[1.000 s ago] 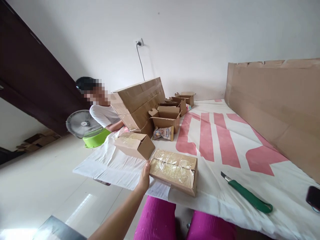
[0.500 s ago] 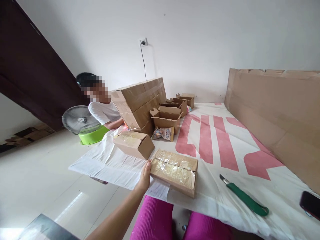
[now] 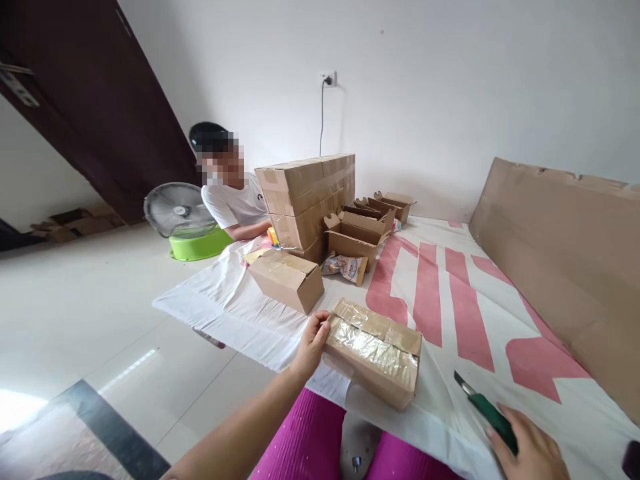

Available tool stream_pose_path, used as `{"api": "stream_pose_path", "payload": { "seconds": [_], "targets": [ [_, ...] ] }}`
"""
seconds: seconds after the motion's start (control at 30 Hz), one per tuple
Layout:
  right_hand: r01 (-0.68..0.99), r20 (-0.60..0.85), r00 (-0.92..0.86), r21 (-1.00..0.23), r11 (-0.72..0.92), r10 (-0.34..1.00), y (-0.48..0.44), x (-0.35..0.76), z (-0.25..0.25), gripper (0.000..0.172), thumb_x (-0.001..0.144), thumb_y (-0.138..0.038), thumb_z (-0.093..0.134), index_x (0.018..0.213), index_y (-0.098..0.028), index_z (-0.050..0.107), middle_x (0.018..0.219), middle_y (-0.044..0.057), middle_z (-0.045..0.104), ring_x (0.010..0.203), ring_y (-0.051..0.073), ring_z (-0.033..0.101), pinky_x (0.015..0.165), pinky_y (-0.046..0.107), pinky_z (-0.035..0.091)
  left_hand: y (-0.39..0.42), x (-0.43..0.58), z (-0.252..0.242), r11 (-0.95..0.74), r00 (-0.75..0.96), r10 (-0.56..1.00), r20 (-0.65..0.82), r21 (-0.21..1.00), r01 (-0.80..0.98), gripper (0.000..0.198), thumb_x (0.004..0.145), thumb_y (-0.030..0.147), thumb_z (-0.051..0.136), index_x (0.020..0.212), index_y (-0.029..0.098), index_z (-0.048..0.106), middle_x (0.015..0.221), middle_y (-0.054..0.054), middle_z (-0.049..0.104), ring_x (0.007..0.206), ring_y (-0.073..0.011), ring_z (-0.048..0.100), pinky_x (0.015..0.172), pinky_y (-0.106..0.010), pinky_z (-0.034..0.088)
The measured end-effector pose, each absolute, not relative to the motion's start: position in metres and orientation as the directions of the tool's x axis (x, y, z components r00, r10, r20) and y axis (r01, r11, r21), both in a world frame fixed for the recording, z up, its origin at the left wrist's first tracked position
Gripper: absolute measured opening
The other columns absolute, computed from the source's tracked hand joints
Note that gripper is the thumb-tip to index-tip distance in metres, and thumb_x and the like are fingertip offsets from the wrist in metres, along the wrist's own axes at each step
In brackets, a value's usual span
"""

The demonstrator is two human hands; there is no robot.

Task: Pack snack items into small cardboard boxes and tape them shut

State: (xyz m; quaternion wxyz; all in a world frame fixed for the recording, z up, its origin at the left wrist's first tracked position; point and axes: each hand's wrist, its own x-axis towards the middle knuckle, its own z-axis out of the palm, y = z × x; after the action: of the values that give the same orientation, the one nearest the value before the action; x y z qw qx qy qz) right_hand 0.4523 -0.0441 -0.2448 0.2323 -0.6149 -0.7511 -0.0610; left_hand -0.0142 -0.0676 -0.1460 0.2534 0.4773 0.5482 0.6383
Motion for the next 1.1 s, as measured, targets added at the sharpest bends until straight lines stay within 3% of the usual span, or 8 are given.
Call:
{"api": "stream_pose_path", "payload": {
  "seconds": [0.1, 0.2, 0.33, 0.4, 0.5, 0.6, 0.83, 1.1],
  "targets": [
    [0.951, 0.345, -0.199, -0.16, 0.266, 0.917, -0.017, 0.439, -0.245, 0.048, 0.079, -0.05, 0.039, 0.101, -0.019, 0.068, 0.093, 0.012, 0.073, 0.082, 0.033, 0.068, 0.076, 0.047, 0.053, -0.067, -0.014, -0.147, -0.288, -0.414, 0.848, 0.332, 0.943, 0.167, 0.037, 0.088, 0.053, 0.05, 0.1, 0.019, 0.057, 0.093, -0.005, 0.059, 0.081, -0.0178, 0.055, 0.076, -0.031, 0.045],
    [0.937, 0.364, -0.168, -0.23, 0.263, 0.916, -0.005, 0.423, -0.218, 0.045, 0.08, -0.047, 0.035, 0.097, -0.02, 0.067, 0.088, 0.011, 0.074, 0.082, 0.031, 0.07, 0.073, 0.043, 0.055, -0.067, -0.014, -0.147, -0.31, -0.401, 0.85, 0.341, 0.94, 0.141, 0.036, 0.088, 0.052, 0.05, 0.101, 0.019, 0.057, 0.096, -0.006, 0.059, 0.084, -0.018, 0.055, 0.078, -0.032, 0.045],
    [0.914, 0.532, -0.11, -0.279, 0.296, 0.84, -0.009, 0.37, -0.136, 0.045, 0.087, -0.046, 0.035, 0.114, -0.019, 0.061, 0.096, 0.01, 0.073, 0.078, 0.026, 0.071, 0.059, 0.034, 0.054, -0.067, -0.015, -0.144, -0.333, -0.391, 0.849, 0.355, 0.935, 0.125, 0.034, 0.087, 0.051, 0.052, 0.099, 0.02, 0.058, 0.097, -0.005, 0.059, 0.089, -0.0193, 0.055, 0.083, -0.033, 0.044],
    [0.857, 0.577, -0.254, -0.237, 0.458, 0.776, -0.017, 0.327, -0.091, 0.043, 0.092, -0.041, 0.036, 0.124, -0.021, 0.055, 0.104, 0.008, 0.072, 0.08, 0.021, 0.071, 0.063, 0.029, 0.055, -0.066, -0.014, -0.143, -0.337, -0.395, 0.847, 0.357, 0.934, 0.121, 0.032, 0.088, 0.049, 0.051, 0.099, 0.02, 0.057, 0.097, -0.006, 0.058, 0.09, -0.0197, 0.055, 0.084, -0.034, 0.044],
    [0.685, 0.438, -0.621, -0.101, 0.722, 0.65, -0.027, 0.258, -0.042, 0.041, 0.097, -0.033, 0.036, 0.136, -0.029, 0.046, 0.112, 0.004, 0.07, 0.088, 0.017, 0.069, 0.07, 0.025, 0.053, -0.065, -0.013, -0.144, -0.337, -0.398, 0.846, 0.354, 0.934, 0.115, 0.031, 0.089, 0.048, 0.049, 0.099, 0.019, 0.057, 0.097, -0.006, 0.059, 0.09, -0.0197, 0.055, 0.083, -0.034, 0.044],
    [0.612, 0.271, -0.767, 0.036, 0.79, 0.581, -0.03, 0.202, -0.023, 0.044, 0.097, -0.024, 0.033, 0.14, -0.029, 0.044, 0.095, 0.003, 0.07, 0.079, 0.016, 0.067, 0.066, 0.026, 0.051, -0.065, -0.012, -0.145, -0.336, -0.407, 0.842, 0.354, 0.934, 0.118, 0.031, 0.088, 0.048, 0.05, 0.098, 0.019, 0.057, 0.096, -0.006, 0.059, 0.089, -0.0198, 0.056, 0.081, -0.033, 0.045],
    [0.622, 0.03, -0.763, 0.306, 0.721, 0.645, -0.033, 0.161, -0.011, 0.063, 0.085, 0.0, 0.038, 0.14, -0.029, 0.046, 0.09, 0.006, 0.069, 0.079, 0.02, 0.067, 0.066, 0.029, 0.046, -0.064, -0.013, -0.146, -0.334, -0.419, 0.835, 0.357, 0.934, 0.13, 0.028, 0.088, 0.043, 0.052, 0.099, 0.018, 0.059, 0.095, -0.006, 0.061, 0.087, -0.0195, 0.057, 0.078, -0.033, 0.046],
    [0.611, -0.109, -0.715, 0.382, 0.693, 0.69, -0.038, 0.213, -0.014, 0.069, 0.076, 0.006, 0.04, 0.134, -0.029, 0.054, 0.094, 0.008, 0.072, 0.079, 0.023, 0.069, 0.064, 0.031, 0.047, -0.067, -0.015, -0.148, -0.317, -0.414, 0.844, 0.34, 0.94, 0.125, 0.028, 0.087, 0.043, 0.053, 0.101, 0.019, 0.059, 0.097, -0.006, 0.062, 0.091, -0.0203, 0.058, 0.081, -0.033, 0.045]
  ]
}}
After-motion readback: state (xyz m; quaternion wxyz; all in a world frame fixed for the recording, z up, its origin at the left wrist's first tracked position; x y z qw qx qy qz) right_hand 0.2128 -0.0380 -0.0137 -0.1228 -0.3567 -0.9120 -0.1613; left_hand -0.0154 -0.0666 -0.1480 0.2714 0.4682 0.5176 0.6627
